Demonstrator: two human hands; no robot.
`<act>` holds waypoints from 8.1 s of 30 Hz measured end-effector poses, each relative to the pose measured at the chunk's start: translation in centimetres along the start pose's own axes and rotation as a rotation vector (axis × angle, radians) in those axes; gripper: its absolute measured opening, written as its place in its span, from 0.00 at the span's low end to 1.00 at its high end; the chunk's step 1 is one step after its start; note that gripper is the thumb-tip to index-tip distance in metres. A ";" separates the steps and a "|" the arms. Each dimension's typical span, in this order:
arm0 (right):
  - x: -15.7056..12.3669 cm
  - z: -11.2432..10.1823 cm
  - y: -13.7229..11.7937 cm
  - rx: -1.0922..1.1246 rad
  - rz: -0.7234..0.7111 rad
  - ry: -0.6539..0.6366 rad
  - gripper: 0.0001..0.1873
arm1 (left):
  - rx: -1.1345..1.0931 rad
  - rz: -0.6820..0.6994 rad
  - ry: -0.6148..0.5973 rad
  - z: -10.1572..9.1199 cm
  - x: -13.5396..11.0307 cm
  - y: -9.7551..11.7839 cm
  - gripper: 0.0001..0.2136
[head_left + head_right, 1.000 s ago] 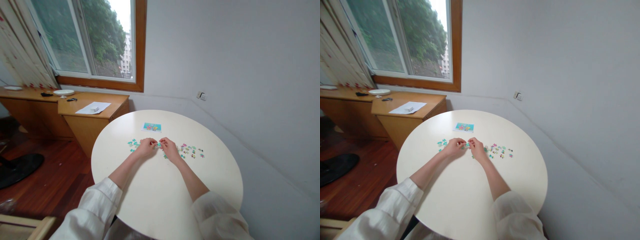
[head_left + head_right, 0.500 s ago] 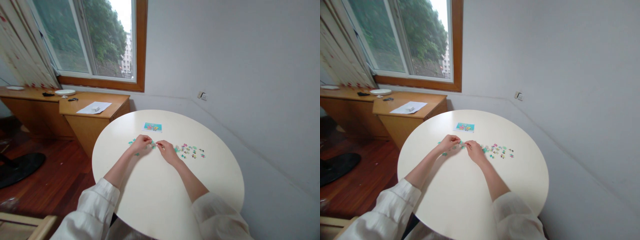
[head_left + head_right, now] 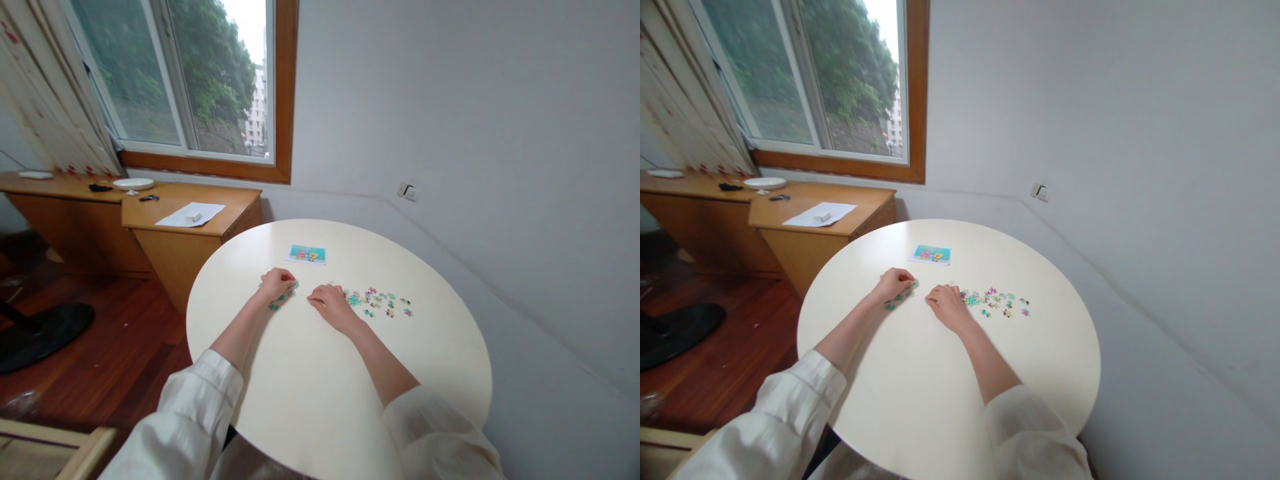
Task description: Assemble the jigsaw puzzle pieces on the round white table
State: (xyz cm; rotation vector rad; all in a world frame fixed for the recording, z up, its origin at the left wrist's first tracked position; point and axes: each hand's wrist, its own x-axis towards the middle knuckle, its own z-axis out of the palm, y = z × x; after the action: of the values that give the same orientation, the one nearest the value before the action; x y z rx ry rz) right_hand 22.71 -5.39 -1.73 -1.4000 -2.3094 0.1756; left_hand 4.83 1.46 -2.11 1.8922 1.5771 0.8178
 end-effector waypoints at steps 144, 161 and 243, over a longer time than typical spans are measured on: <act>0.5 -2.0 0.7 0.091 0.300 0.188 0.14 | 0.092 0.325 -0.033 1.0 -2.8 3.7 0.14; 1.6 0.4 0.9 0.945 0.386 0.235 0.10 | -0.221 0.339 -0.060 1.5 -2.5 4.1 0.09; -0.8 -3.7 3.2 0.209 0.341 -0.179 0.07 | 0.169 0.121 -0.597 -3.2 -1.9 1.4 0.08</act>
State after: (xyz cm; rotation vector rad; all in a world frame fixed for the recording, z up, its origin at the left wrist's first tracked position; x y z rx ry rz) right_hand 27.17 -4.97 0.29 -1.7134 -2.0940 0.6498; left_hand 3.09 -0.55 0.86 2.1054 1.1918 0.1290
